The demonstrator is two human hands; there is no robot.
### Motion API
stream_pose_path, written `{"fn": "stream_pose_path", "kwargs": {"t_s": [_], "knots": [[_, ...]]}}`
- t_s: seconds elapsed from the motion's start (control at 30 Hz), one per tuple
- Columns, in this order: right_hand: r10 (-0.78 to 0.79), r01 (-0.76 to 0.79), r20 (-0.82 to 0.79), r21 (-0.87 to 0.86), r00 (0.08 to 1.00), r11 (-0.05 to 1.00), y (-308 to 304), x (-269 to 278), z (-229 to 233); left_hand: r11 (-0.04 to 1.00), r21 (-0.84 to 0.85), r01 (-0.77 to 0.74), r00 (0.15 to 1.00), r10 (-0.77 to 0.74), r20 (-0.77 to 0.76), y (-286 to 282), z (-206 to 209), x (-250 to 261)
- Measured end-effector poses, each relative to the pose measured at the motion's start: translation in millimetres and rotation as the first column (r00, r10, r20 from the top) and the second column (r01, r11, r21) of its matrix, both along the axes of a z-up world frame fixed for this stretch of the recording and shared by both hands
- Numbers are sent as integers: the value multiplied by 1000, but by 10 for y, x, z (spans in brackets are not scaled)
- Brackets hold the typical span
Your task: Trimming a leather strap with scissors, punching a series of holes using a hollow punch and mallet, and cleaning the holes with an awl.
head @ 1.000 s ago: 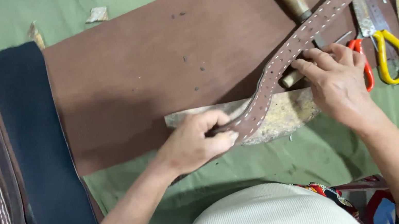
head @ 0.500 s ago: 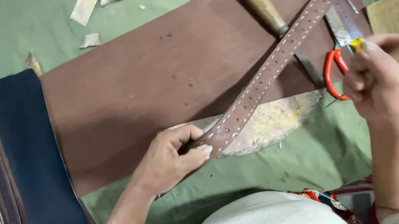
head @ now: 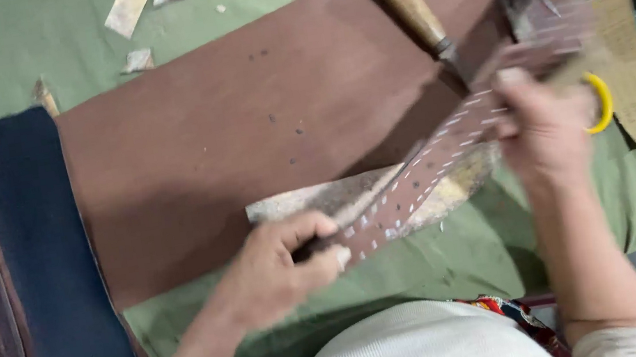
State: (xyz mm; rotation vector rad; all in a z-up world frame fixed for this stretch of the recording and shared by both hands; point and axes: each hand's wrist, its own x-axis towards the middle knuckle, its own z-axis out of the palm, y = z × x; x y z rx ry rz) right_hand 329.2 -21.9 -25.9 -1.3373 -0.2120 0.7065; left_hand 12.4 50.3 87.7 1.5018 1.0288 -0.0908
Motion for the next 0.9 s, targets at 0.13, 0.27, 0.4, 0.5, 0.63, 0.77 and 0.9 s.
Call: {"fn": "stream_pose_path", "kwargs": {"t_s": [0.13,0.27,0.4,0.5,0.63,0.77,0.9], "knots": [[57,-59,90,27,994,998,-551,440,63,980,123,158,987,-154,-42,137,-418,181],[162,-111,184,-259,969,959,-907,667,-279,970,99,221,968,-206,-147,18,-1003,553],[468,-172,271,-686,841,706,-1261,570,-264,930,280,238,968,-204,-143,-149,-1227,628],[292,-60,346,-549,892,833,-1183,58,78,862,442,248,966,-182,-186,-257,-1414,629],[185,-175,-80,124,979,977,-1571,-124,-60,832,518,198,980,-170,-100,-428,-1527,578],[511,-358,345,-419,787,835,-1609,-343,-173,737,658,154,988,-112,-106,-524,-1534,564],[445,-371,524,-245,726,895,-1607,-561,-238,596,793,125,992,-57,-114,-534,-1547,567]]}}
